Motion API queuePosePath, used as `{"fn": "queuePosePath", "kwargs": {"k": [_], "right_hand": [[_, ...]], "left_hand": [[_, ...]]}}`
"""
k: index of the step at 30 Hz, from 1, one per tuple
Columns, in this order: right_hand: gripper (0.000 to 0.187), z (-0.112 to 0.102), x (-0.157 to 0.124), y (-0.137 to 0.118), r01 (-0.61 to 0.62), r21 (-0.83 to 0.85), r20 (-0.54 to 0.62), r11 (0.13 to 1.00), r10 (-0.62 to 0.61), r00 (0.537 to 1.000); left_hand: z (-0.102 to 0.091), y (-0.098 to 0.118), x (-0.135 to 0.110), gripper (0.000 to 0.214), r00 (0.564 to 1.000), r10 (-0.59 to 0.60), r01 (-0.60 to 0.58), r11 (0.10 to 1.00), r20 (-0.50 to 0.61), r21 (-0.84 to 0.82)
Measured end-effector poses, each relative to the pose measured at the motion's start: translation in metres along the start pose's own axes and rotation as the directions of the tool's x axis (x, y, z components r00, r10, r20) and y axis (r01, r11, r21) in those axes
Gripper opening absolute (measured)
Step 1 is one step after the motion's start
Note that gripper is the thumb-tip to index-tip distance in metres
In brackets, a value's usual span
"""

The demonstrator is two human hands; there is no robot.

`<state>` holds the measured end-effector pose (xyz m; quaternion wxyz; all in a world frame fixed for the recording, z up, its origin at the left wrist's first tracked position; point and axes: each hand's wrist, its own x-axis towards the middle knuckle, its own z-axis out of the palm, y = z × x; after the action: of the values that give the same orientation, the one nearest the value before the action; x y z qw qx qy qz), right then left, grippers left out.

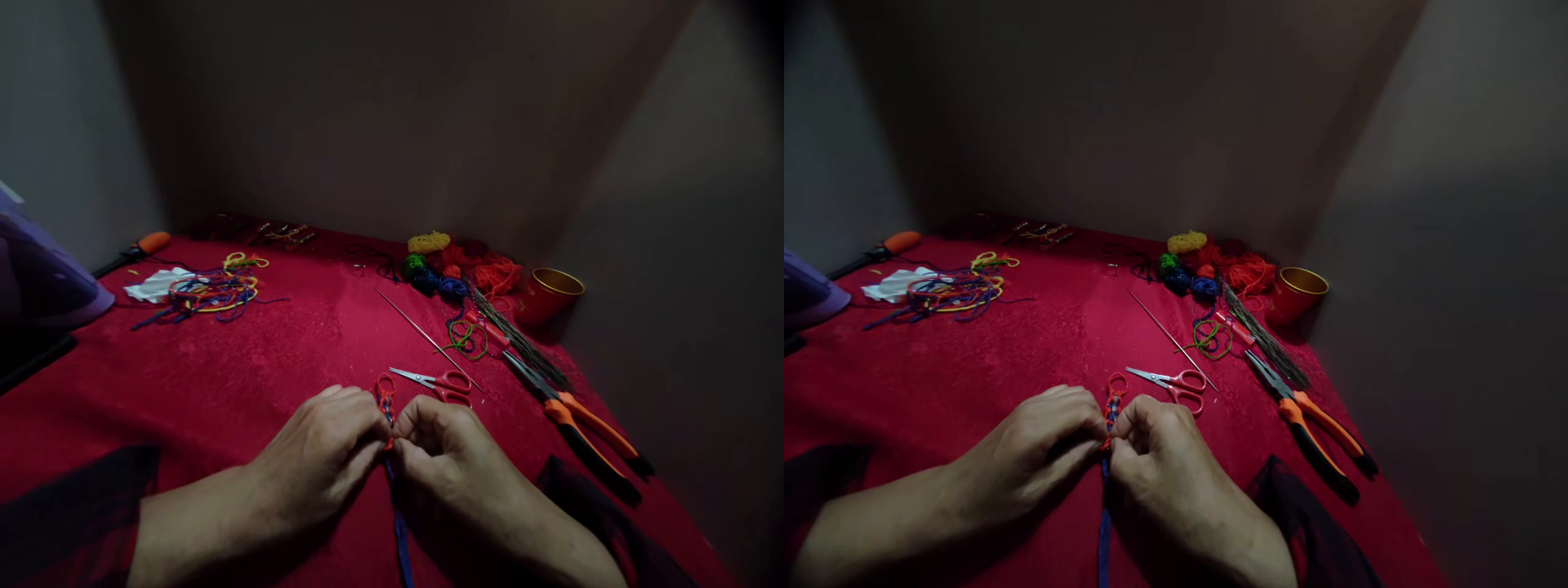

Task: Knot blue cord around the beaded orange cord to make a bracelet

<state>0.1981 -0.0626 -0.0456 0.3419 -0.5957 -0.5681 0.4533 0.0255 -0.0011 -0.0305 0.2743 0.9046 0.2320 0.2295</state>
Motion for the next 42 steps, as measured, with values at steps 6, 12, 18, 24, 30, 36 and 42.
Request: {"fn": "queuePosePath", "kwargs": {"k": [6,12,18,24,30,36,42], "right_hand": [[0.008,0.000,-0.001,-0.003,0.019,-0.017,-0.020,1.000,-0.019,1.000],[0.010,-0.001,-0.003,-0.009,-0.011,-0.020,-0.025,1.000,0.011,1.000],[0.011,-0.003,-0.003,-0.012,-0.036,-0.015,-0.015,0.999,0.036,0.999],[0.010,-0.002,-0.002,-0.012,-0.007,0.008,0.002,1.000,0.007,1.000],[0.012,-0.001,-0.002,-0.008,-0.018,-0.004,0.022,1.000,0.018,1.000],[0.011,-0.001,-0.004,-0.011,-0.085,0.073,0.018,0.994,0.083,0.996],[0.011,-0.003,0.000,-0.011,-0.146,0.179,0.058,0.973,0.138,0.989]], "left_hand": [[0.001,0.000,-0.002,0.013,0.998,-0.060,0.059,0.998,0.031,0.027],[0.000,0.002,-0.001,0.015,0.998,-0.045,0.043,0.998,0.048,0.039],[-0.002,0.003,-0.002,0.015,0.993,-0.085,0.080,0.995,0.082,0.066],[0.000,0.001,0.000,0.017,0.996,-0.068,0.063,0.995,0.064,0.077],[-0.001,0.001,-0.001,0.016,0.995,-0.065,0.059,0.994,0.071,0.087],[-0.001,0.003,-0.001,0.016,0.996,-0.044,0.036,0.994,0.073,0.100],[-0.003,0.003,-0.001,0.013,0.993,-0.094,0.090,0.994,0.067,0.064]]}}
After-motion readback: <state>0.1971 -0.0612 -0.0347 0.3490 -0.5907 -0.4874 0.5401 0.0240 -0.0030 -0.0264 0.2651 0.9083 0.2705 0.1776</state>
